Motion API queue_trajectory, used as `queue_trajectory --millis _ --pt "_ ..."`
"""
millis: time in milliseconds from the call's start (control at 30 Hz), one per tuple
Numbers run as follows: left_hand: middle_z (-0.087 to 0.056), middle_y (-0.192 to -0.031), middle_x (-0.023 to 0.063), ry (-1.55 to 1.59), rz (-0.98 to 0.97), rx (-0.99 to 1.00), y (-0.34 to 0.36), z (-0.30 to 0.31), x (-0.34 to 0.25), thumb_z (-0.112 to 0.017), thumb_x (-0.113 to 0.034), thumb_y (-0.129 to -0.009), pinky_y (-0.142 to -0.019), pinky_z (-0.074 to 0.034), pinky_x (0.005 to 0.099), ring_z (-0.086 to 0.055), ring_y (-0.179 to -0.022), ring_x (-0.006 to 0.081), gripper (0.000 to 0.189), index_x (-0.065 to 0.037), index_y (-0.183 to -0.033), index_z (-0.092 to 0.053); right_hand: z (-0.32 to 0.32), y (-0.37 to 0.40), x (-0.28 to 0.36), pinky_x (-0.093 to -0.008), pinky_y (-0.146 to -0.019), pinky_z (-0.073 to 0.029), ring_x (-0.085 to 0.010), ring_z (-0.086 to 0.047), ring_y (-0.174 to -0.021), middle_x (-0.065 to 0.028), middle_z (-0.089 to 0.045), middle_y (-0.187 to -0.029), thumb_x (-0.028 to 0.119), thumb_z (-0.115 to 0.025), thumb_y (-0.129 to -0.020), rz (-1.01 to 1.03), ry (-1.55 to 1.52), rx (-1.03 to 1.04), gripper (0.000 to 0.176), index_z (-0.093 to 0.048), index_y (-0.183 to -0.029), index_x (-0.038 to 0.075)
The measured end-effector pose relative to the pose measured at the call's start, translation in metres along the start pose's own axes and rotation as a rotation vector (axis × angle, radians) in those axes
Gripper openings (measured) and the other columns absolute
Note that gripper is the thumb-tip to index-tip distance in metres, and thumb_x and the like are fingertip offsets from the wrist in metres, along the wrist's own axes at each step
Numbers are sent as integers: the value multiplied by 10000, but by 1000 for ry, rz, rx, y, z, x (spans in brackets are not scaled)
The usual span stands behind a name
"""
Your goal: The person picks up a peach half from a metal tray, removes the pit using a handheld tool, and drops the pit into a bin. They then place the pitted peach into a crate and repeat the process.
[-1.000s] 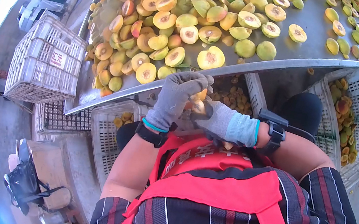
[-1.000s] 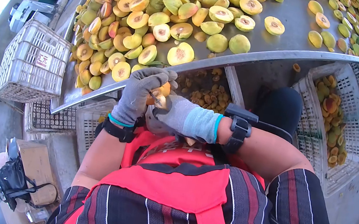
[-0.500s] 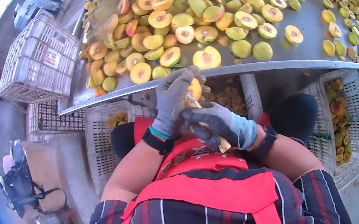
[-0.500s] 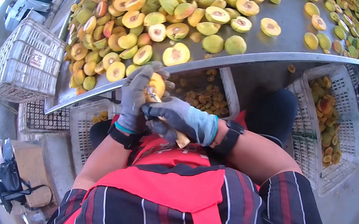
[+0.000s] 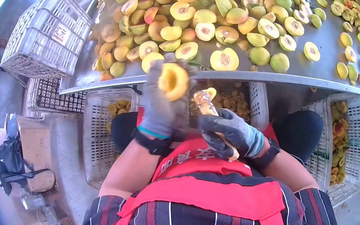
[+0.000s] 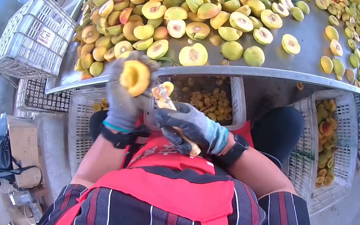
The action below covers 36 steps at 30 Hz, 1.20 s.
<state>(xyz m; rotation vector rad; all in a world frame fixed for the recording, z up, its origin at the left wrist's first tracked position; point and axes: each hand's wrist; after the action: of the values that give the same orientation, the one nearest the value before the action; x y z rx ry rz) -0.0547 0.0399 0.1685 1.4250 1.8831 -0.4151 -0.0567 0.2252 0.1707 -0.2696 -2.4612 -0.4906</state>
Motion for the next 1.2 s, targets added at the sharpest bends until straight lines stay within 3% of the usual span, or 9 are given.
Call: queue_trajectory --millis 67,100,267,567,633,833,967,1133,1200 --pt "-617 -967 121 -18 -36 4 7 6 -23 -478 -370 -891 -754 -518 365 -606 -873 270 389 -33 -1068 -555 11 -9 -4 -214 -403 -388 -88 -485 -431 -18 -493 -543 246 -552 -859 362 588 -20 212 -555 -840 35" --pt "-617 -967 121 -32 -38 -10 9 10 -24 -478 -370 -891 -754 -518 365 -606 -873 270 389 -33 -1068 -555 17 -6 -2 -230 -396 -395 -106 -501 -441 -19 -501 -553 259 -543 -862 10 151 -64 212 -555 -845 48" --pt "-599 -972 140 -156 -21 53 15 9 -10 -488 -361 -897 -732 -518 390 -605 -844 270 418 4 -1098 -523 -6 -14 8 -275 -383 -415 -132 -506 -426 -37 -516 -567 312 -544 -862 -68 457 -177 253 -544 -894 61" --pt "-610 -946 161 -347 100 210 13 5 16 -451 -338 -913 -742 -506 386 -611 -824 290 403 17 -1082 -539 -11 -17 7 -363 -550 -483 -247 -582 -553 -143 -590 -675 343 -515 -858 -30 923 -247 331 -547 -969 33" --pt "-613 -940 166 -360 117 247 12 3 14 -454 -316 -915 -740 -507 381 -615 -820 292 385 21 -1077 -545 0 -18 -7 -414 -639 -492 -337 -611 -669 -182 -615 -747 367 -509 -850 430 1347 -308 347 -565 -978 49" --pt "-644 -856 117 -354 110 228 5 -12 -6 -545 -191 -880 -697 -518 289 -625 -766 181 255 33 -983 -610 -7 -1 1 -467 -642 -470 -385 -598 -697 -219 -598 -724 313 -545 -798 114 1631 -139 315 -510 -932 30" --pt "-637 -865 89 -813 -252 56 8 14 -59 -549 -200 -876 -707 -481 233 -603 -798 142 255 27 -965 -623 13 9 -5 -460 -646 -478 -382 -602 -696 -223 -604 -724 287 -510 -813 93 1607 -339 279 -535 -852 12" --pt "-626 -876 92 -1916 -91 -120 24 60 -162 -642 -243 -807 -732 -463 280 -572 -789 142 363 41 -1030 -599 53 22 -15 -452 -659 -477 -391 -599 -714 -231 -613 -763 370 -532 -824 106 1584 -563 382 -542 -876 -8" --pt "-631 -902 112 -2149 -401 -259 14 77 -168 -680 -271 -766 -752 -457 275 -571 -806 153 450 45 -1070 -577 49 19 -12 -444 -669 -475 -389 -599 -738 -242 -609 -783 392 -543 -820 83 1583 -553 410 -543 -880 -14"
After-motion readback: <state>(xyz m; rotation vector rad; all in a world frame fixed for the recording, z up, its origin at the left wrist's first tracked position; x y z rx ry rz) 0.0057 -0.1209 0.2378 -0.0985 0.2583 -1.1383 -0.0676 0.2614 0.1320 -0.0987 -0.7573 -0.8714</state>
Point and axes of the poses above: each hand's wrist, its own y-axis away from the middle knuckle, its own z-axis out of the back of the hand, x = y × z
